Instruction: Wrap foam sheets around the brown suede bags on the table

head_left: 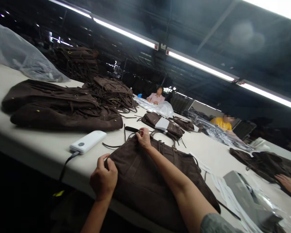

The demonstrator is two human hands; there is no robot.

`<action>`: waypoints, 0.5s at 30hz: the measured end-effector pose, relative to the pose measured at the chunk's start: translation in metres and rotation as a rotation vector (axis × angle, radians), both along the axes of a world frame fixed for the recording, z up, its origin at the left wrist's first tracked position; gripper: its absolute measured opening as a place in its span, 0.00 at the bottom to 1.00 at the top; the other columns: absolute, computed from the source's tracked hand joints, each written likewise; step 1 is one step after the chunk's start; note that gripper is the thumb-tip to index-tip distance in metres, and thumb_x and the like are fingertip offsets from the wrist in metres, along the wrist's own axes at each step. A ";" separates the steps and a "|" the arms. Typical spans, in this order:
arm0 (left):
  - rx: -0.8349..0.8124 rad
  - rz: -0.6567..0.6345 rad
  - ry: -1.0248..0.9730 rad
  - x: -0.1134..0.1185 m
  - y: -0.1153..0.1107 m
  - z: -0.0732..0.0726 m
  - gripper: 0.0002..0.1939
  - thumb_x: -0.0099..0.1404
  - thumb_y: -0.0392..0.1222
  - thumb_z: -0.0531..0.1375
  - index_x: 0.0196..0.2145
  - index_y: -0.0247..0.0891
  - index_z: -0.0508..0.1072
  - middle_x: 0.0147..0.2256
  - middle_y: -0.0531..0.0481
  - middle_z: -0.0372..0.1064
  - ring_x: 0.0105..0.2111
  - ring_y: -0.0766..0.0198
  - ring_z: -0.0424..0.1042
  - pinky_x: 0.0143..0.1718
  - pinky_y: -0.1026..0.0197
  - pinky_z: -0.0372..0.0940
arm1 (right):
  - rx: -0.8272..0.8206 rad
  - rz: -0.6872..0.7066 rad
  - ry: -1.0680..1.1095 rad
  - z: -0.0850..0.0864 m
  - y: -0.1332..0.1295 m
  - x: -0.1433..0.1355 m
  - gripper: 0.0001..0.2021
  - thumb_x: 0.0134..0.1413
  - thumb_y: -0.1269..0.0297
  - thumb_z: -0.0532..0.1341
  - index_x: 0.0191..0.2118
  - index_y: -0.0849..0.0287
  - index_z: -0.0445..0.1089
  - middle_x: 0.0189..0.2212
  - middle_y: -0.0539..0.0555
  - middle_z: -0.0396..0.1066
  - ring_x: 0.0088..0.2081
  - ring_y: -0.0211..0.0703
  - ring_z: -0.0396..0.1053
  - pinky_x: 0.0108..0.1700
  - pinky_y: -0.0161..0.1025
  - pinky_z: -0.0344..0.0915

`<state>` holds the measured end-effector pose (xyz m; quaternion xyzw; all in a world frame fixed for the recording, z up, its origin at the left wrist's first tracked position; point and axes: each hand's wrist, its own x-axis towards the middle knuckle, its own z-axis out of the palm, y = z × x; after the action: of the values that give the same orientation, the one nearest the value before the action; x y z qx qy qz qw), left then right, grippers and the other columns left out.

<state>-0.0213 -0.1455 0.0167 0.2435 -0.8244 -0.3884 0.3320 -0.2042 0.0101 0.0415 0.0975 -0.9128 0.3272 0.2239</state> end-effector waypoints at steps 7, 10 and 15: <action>-0.019 0.005 0.061 0.000 -0.001 -0.006 0.12 0.65 0.42 0.53 0.41 0.42 0.75 0.27 0.47 0.73 0.24 0.58 0.69 0.27 0.60 0.55 | 0.078 0.190 -0.083 -0.018 -0.024 -0.002 0.08 0.56 0.67 0.64 0.27 0.59 0.71 0.33 0.51 0.68 0.41 0.41 0.66 0.47 0.36 0.61; -0.067 -0.022 0.015 0.005 -0.002 -0.003 0.13 0.66 0.43 0.52 0.42 0.40 0.74 0.27 0.46 0.72 0.26 0.55 0.69 0.27 0.58 0.58 | 0.118 0.187 -0.148 -0.023 -0.028 -0.006 0.10 0.59 0.67 0.62 0.27 0.59 0.71 0.34 0.51 0.69 0.42 0.41 0.65 0.48 0.35 0.60; -0.395 -0.133 0.126 0.011 0.001 0.032 0.14 0.66 0.35 0.49 0.41 0.32 0.73 0.54 0.29 0.62 0.54 0.37 0.63 0.43 0.43 0.65 | 0.151 0.179 -0.253 -0.016 -0.032 0.000 0.09 0.62 0.70 0.60 0.29 0.60 0.70 0.39 0.49 0.69 0.47 0.38 0.63 0.53 0.32 0.55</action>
<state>-0.0106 -0.1446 0.0492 0.0939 -0.8764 -0.2547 0.3977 -0.2041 -0.0216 0.0253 0.1530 -0.9434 0.2859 0.0691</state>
